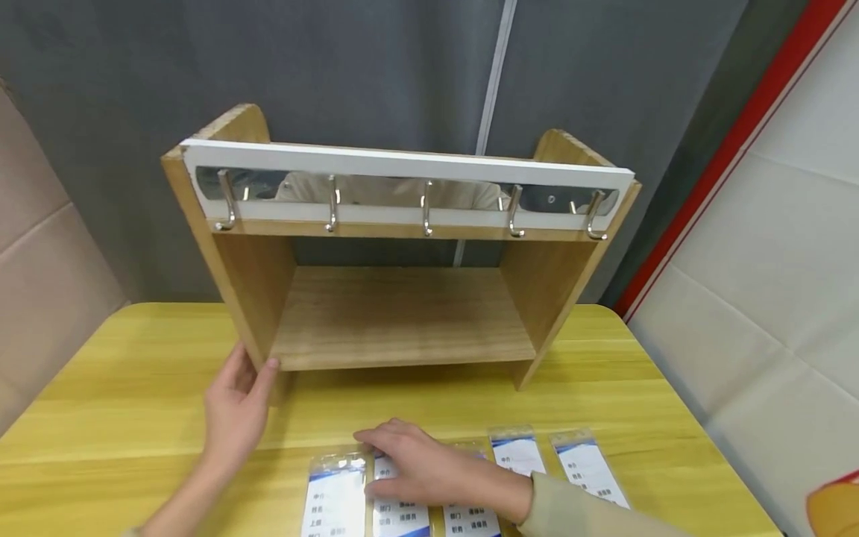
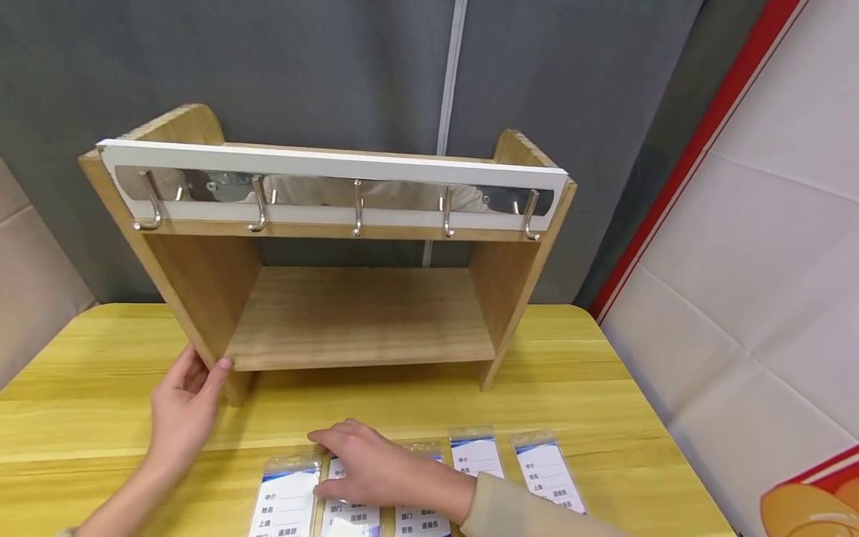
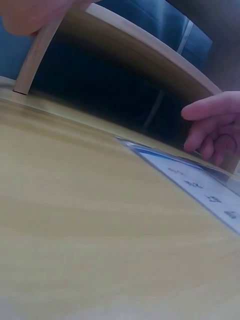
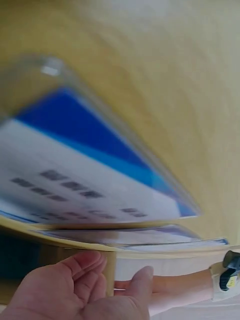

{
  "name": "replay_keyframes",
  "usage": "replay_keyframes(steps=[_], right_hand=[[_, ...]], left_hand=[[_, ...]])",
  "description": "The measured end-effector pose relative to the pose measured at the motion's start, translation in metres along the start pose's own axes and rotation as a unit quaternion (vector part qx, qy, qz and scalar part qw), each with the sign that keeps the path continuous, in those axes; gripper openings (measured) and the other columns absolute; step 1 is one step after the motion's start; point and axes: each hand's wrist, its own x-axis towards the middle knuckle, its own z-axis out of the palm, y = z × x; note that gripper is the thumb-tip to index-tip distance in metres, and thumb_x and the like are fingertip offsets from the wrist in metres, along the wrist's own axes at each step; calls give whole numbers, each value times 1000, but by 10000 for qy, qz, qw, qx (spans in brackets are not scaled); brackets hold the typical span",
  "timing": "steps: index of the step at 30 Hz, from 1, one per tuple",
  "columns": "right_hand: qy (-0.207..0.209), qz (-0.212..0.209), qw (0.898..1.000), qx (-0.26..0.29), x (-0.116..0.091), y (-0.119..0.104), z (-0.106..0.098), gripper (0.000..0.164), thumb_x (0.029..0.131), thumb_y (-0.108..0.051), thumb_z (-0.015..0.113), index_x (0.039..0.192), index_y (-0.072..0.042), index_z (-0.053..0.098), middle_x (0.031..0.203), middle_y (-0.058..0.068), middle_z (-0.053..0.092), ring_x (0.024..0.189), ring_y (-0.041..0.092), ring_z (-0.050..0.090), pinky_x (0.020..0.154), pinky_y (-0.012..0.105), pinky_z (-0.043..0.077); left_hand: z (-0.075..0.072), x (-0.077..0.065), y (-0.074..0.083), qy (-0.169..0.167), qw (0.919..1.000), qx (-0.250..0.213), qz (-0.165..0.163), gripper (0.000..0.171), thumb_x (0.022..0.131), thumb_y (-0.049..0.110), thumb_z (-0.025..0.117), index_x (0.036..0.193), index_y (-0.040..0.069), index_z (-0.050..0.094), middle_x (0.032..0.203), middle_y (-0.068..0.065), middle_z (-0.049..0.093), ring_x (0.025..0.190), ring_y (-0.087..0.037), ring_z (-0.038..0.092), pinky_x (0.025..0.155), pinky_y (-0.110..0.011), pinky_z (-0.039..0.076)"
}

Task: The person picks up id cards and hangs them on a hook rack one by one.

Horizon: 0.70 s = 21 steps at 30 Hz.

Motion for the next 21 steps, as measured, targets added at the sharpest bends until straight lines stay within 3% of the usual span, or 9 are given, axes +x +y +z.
replay_keyframes(steps=[5, 10, 15, 21], right_hand=[[281, 210, 9980, 526, 9, -4, 8, 59, 92, -21, 80, 142, -1, 57, 117, -6, 67, 100, -4, 58, 87, 8, 53], [451, 529, 9935, 906, 13, -7, 13, 57, 88, -18, 83, 138, 0, 61, 109, -11, 65, 94, -6, 56, 83, 9, 54], [554, 710, 9920, 880, 14, -10, 16, 57, 84, -16, 86, 135, -1, 63, 104, -13, 62, 91, -5, 54, 81, 9, 53], [573, 864, 9920, 718, 16, -13, 20, 59, 80, -12, 87, 133, -1, 64, 102, -12, 60, 88, -4, 52, 79, 9, 53]], left_hand=[[2, 1, -3, 108, 9999, -118, -51, 56, 103, 0, 60, 154, 21, 47, 152, -15, 51, 135, -32, 52, 101, -17, 50], [3, 1, -4, 196, 9997, -109, -25, 54, 102, -1, 60, 152, 18, 50, 150, -16, 53, 133, -28, 55, 100, -17, 51], [4, 0, -2, 229, 9997, -107, 41, 52, 102, -2, 61, 151, 13, 51, 148, -17, 54, 131, -28, 56, 99, -17, 51], [3, 0, 0, 239, 9995, -114, -169, 52, 103, 3, 61, 152, 15, 50, 150, -16, 53, 133, -34, 54, 98, -16, 51]])
